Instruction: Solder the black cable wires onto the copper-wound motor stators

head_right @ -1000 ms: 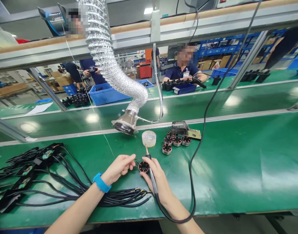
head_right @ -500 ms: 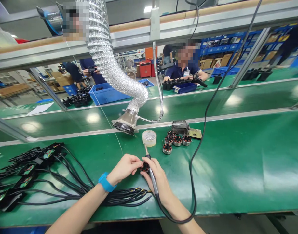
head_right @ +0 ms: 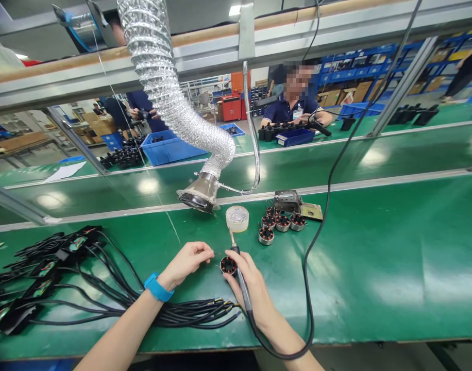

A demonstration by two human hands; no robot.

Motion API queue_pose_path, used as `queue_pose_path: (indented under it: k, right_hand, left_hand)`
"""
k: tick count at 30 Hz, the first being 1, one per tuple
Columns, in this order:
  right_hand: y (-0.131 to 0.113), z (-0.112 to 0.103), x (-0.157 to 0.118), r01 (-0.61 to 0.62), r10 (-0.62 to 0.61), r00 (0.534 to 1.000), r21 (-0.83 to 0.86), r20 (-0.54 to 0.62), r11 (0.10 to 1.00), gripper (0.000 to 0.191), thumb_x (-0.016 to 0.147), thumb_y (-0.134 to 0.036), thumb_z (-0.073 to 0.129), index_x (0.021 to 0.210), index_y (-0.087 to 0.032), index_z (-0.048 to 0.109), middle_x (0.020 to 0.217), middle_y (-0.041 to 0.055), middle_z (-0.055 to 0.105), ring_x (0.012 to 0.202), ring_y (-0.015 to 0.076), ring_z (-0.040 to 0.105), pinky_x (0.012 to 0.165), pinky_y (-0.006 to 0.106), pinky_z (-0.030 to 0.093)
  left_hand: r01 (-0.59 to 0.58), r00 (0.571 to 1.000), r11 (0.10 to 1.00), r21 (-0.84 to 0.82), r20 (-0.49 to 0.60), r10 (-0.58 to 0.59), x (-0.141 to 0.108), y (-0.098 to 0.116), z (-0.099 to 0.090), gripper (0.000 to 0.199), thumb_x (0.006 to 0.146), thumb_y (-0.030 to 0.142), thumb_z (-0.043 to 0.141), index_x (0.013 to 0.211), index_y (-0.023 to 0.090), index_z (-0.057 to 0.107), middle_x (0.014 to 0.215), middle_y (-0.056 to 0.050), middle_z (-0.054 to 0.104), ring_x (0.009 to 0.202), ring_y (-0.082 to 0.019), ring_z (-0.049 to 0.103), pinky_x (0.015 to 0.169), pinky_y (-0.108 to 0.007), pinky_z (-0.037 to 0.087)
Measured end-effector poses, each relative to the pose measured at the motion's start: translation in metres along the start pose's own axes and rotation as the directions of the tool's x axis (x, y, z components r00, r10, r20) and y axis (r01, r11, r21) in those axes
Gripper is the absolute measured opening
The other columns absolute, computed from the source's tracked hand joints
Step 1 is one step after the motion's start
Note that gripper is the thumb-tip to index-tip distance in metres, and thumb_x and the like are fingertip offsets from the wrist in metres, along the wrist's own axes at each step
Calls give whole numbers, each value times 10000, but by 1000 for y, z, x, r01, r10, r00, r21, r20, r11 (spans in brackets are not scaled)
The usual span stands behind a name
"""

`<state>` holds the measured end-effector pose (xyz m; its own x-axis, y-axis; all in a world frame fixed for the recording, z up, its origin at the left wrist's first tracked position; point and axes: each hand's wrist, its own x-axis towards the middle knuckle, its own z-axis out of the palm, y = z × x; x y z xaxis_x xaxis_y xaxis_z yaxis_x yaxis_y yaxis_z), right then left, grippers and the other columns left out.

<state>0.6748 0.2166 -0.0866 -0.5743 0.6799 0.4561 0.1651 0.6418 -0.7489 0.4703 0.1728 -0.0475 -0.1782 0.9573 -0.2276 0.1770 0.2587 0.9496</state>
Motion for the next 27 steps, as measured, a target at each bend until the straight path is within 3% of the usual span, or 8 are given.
queue_pose_path:
  k: [7,11,16,27]
  right_hand:
    - [1,1,2,9,-9,1000,13,6,1000,454,960,-191,540,1389,-306,443,1226,70,508,1076,207,574,950,343,501]
    - [-1,0,1,-2,2,1000,11,-3,1000,454,960,-190,538,1390,-303,445,1226,74,509,1085,209,577,964,351,500]
    - [-3,0,-1,-3,3,1000,10,0,1000,453,955,-188,538,1386,-298,454,1221,75,514,1074,207,590,956,343,510]
    - [-3,1,-1,2,-2,1000,51,9,999,494,951,-159,540,1402,-328,429,1248,59,497,1109,199,569,985,342,484]
  left_hand:
    - [-138,990,988,68,3,138,5,16,16,255,798,361,597,722,119,626,700,-14,590,657,-104,475,628,-225,360]
    - [-127,991,985,117,-20,130,5,15,14,258,804,365,594,735,120,636,682,-7,584,627,-97,459,601,-223,343]
    - [-82,996,996,42,-17,83,5,7,7,290,815,405,605,775,121,646,658,-11,601,617,-103,490,598,-217,344]
    - [-142,990,987,71,29,140,4,13,18,271,867,360,543,825,118,660,685,-13,589,654,-113,518,637,-226,385]
